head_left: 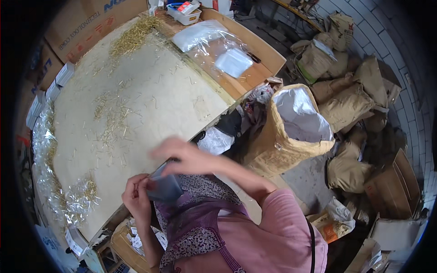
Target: Sorting small metal components on a workbench and placing them into clear plastic bags.
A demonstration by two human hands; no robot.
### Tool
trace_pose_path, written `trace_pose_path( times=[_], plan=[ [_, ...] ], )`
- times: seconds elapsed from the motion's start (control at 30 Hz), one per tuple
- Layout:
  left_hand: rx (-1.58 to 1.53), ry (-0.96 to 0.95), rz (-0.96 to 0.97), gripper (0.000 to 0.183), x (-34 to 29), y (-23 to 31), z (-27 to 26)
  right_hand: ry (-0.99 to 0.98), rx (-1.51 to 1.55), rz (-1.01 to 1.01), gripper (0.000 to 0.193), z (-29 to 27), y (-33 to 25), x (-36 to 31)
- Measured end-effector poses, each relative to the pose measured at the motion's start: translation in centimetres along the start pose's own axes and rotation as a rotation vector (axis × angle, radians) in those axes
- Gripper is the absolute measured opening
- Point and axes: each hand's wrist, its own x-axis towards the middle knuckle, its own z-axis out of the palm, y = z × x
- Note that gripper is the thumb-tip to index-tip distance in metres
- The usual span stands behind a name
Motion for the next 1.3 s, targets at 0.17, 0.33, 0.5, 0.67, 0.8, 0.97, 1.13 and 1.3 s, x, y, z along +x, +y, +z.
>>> trace_pose_path(
  times=[0.17,0.33,0.5,0.67,0.8,0.97,1.13,1.3],
  plan=[
    [0.107,0.038,0.038,0.005,-2.4,-2.5,-0.9,0.080,0.037,0.170,0.007,4.1,-1.7,-2.0],
    [0.127,-0.040,-0.144,0.009,-5.4,-2.4,-1.1,-0.105,-0.012,0.169,0.010,6.4,-2.0,-4.3],
    [-0.101,-0.127,-0.251,0.012,-7.0,-2.7,-1.6,-0.253,0.557,0.688,0.015,5.6,-3.9,-5.1],
    [-0.276,-0.415,-0.470,0.016,-9.0,-7.2,-3.9,-0.219,0.771,0.783,0.031,7.3,-2.8,-8.2],
    [0.042,-0.441,-0.298,0.021,-9.2,-9.2,-3.5,-0.367,0.115,0.563,0.036,7.6,-1.2,-11.2],
    [0.348,-0.249,-0.184,0.023,-10.5,-13.2,-1.3,-0.294,-0.233,0.459,0.020,9.5,1.2,-14.4],
    [0.382,-0.066,-0.209,0.014,-10.5,-13.3,0.5,-0.165,-0.362,0.375,0.022,10.6,1.8,-13.5],
    [0.152,-0.088,-0.114,0.010,-11.4,-13.4,0.0,0.324,-0.538,0.137,0.028,8.4,0.8,-7.7]
  ],
)
